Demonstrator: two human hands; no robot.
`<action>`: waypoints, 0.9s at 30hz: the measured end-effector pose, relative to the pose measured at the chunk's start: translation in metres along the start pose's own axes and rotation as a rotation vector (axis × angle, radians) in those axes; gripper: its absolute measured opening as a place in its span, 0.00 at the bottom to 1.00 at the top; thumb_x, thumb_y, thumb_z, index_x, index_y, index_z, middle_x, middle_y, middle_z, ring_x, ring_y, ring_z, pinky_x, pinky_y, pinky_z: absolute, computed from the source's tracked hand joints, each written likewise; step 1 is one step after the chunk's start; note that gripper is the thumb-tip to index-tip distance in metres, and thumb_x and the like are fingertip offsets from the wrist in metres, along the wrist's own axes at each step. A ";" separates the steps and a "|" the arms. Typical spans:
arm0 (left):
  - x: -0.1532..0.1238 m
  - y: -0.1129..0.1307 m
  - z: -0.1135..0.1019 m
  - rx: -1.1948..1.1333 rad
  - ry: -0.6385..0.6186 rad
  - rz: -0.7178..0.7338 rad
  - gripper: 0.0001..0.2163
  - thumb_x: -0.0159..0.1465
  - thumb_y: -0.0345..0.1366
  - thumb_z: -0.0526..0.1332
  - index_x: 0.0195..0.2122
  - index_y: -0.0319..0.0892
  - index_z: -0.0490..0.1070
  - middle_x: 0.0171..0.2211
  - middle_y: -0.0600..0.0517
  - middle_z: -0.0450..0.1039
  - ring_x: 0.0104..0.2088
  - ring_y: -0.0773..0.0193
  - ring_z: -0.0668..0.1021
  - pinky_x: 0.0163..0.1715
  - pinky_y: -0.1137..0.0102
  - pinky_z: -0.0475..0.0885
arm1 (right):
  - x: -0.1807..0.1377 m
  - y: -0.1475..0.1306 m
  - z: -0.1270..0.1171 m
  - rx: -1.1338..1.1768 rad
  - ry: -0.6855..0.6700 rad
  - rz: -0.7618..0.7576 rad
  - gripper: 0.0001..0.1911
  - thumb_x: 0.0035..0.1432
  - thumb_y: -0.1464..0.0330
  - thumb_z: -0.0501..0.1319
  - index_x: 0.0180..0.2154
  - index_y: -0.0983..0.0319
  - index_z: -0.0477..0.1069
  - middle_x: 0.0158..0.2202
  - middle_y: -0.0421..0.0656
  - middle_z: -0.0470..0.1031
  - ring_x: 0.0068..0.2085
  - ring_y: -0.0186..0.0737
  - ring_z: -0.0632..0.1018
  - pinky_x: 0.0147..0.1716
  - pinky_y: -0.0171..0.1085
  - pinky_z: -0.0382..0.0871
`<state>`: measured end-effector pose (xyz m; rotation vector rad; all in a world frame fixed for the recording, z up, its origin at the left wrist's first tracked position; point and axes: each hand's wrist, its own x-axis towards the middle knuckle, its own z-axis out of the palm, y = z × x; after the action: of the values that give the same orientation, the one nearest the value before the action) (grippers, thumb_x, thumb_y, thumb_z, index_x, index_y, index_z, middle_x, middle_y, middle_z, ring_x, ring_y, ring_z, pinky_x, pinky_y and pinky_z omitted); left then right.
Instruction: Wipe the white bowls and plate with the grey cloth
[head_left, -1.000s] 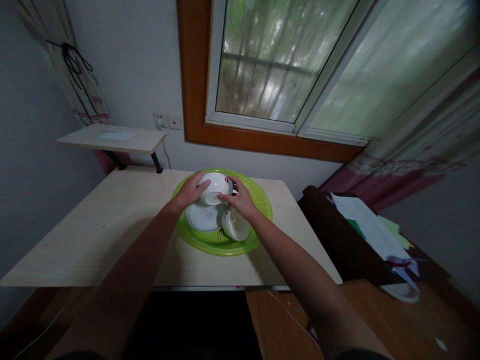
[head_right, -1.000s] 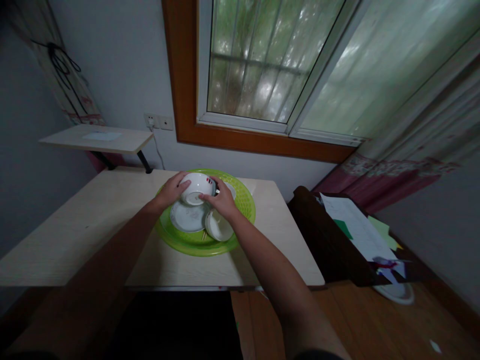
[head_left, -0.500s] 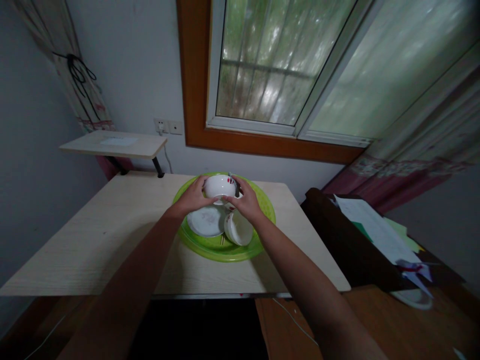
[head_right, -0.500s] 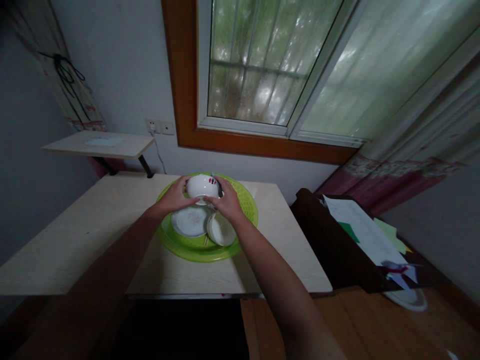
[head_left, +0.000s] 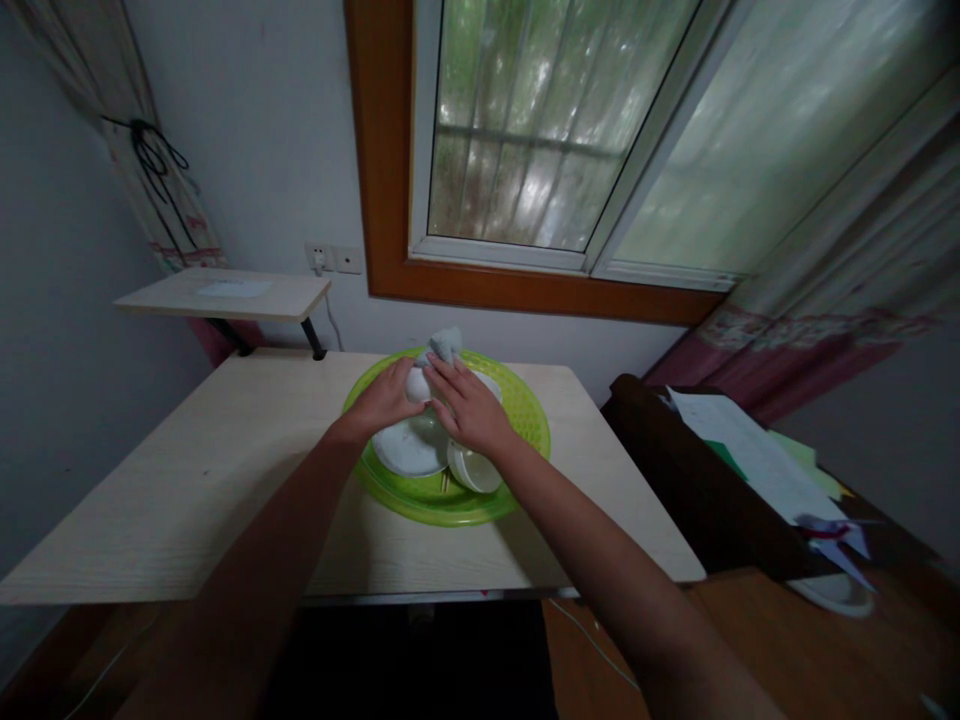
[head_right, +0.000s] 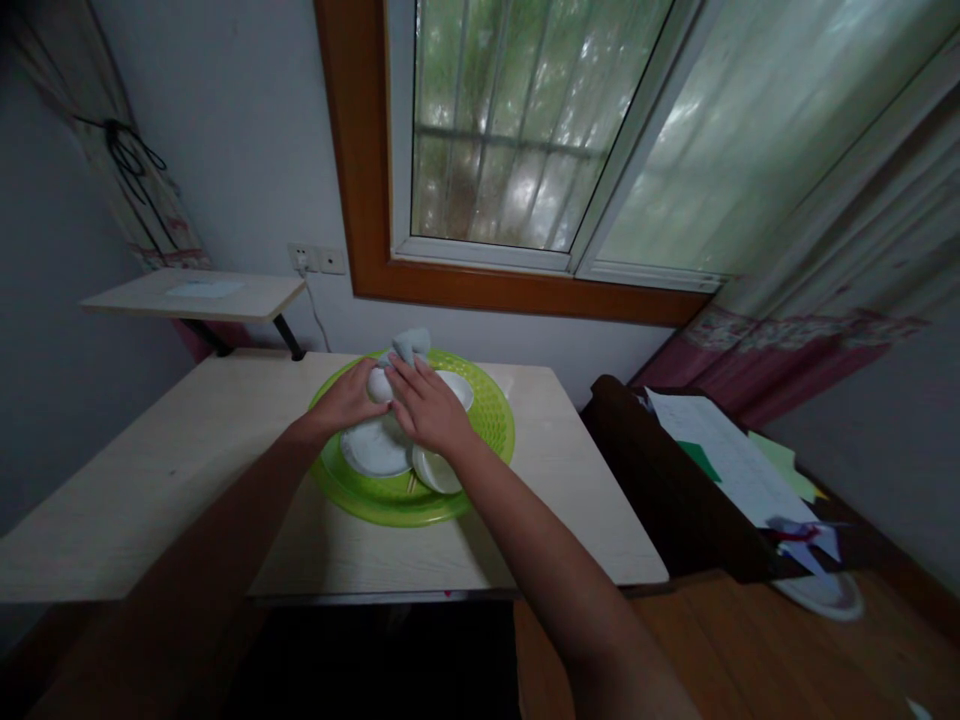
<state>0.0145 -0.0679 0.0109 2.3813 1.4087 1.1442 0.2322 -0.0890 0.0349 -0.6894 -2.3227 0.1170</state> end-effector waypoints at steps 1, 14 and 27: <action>0.000 0.000 0.000 0.004 0.002 -0.004 0.24 0.51 0.42 0.71 0.46 0.44 0.65 0.44 0.44 0.72 0.46 0.49 0.76 0.46 0.58 0.72 | 0.001 -0.002 0.001 -0.001 -0.008 -0.011 0.30 0.68 0.63 0.54 0.69 0.55 0.55 0.73 0.41 0.51 0.73 0.51 0.51 0.71 0.58 0.46; -0.002 0.007 -0.005 -0.030 0.090 -0.112 0.27 0.51 0.42 0.71 0.49 0.45 0.62 0.45 0.47 0.72 0.45 0.53 0.76 0.44 0.61 0.72 | -0.008 0.038 0.018 0.337 0.219 0.465 0.28 0.69 0.53 0.50 0.65 0.54 0.64 0.65 0.43 0.67 0.66 0.46 0.67 0.67 0.53 0.58; -0.001 0.003 -0.004 -0.018 0.040 -0.089 0.26 0.50 0.40 0.72 0.46 0.43 0.64 0.42 0.46 0.73 0.44 0.51 0.77 0.41 0.62 0.72 | 0.001 -0.006 0.006 0.053 0.023 -0.035 0.30 0.70 0.63 0.52 0.70 0.55 0.53 0.73 0.43 0.50 0.72 0.48 0.53 0.72 0.56 0.45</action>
<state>0.0140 -0.0712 0.0146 2.2713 1.4946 1.1832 0.2248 -0.0928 0.0325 -0.6196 -2.2997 0.1535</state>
